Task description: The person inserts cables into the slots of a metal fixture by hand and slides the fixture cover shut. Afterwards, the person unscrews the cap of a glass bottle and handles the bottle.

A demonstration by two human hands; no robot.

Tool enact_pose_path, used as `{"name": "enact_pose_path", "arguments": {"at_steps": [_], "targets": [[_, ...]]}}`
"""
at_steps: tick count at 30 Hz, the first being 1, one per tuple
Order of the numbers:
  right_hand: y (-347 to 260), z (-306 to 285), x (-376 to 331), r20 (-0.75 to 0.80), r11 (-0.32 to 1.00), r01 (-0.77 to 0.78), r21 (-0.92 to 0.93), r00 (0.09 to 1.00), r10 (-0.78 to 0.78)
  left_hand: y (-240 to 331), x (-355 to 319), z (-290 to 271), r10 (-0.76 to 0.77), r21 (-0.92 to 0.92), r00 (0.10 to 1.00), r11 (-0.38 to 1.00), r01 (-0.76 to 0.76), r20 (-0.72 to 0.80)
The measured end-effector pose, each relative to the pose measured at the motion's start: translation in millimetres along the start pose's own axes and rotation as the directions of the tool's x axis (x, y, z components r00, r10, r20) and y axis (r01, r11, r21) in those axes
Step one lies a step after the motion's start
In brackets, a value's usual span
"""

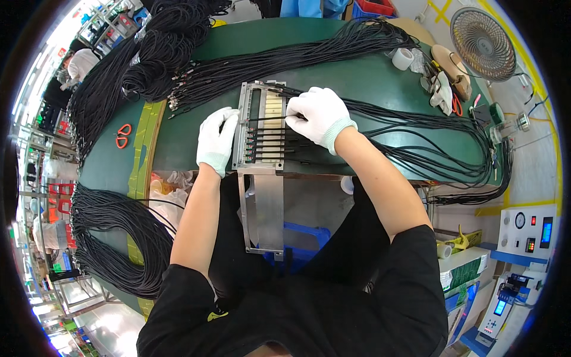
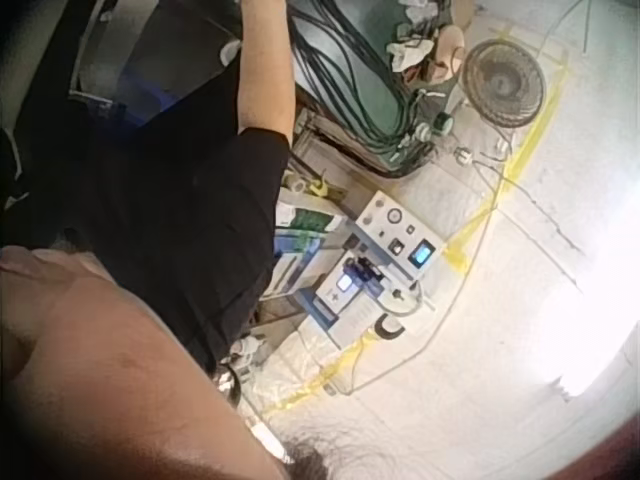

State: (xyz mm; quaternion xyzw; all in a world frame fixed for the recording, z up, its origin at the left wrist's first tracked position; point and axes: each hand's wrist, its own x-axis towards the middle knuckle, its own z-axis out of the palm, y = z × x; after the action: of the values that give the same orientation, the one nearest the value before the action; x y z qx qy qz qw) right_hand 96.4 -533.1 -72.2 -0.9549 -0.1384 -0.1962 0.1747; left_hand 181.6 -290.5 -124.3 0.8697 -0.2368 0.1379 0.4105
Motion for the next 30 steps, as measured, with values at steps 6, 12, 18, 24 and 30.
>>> {"name": "enact_pose_path", "arguments": {"at_steps": [6,12,18,24,30], "targets": [[-4.4,-6.5,-2.5,0.029,0.997,0.004,-0.079,1.000,-0.002,3.6,-1.5,-4.2,-0.102,0.008,0.988,0.995,0.102,0.115],[-8.6,-8.6,-3.8,0.030,0.992,-0.013,-0.122,0.999,0.017,4.9,-2.3,-3.1,-0.097,-0.002,0.987,0.995,0.098,0.129],[-10.7,-7.6,-2.9,0.061,0.998,-0.034,-0.054,0.997,0.037,2.9,-3.1,-3.9,-0.111,-0.015,0.985,0.993,0.114,0.130],[-3.8,1.3,-2.3,0.047,0.998,-0.044,-0.045,0.998,0.046,25.7,-5.8,6.0,0.223,0.012,0.951,0.973,-0.231,0.213],[30.9,6.8,1.8,0.045,0.973,-0.191,-0.131,0.979,0.199,42.1,-11.0,10.6,0.222,0.391,0.888,0.835,-0.387,0.403]]}}
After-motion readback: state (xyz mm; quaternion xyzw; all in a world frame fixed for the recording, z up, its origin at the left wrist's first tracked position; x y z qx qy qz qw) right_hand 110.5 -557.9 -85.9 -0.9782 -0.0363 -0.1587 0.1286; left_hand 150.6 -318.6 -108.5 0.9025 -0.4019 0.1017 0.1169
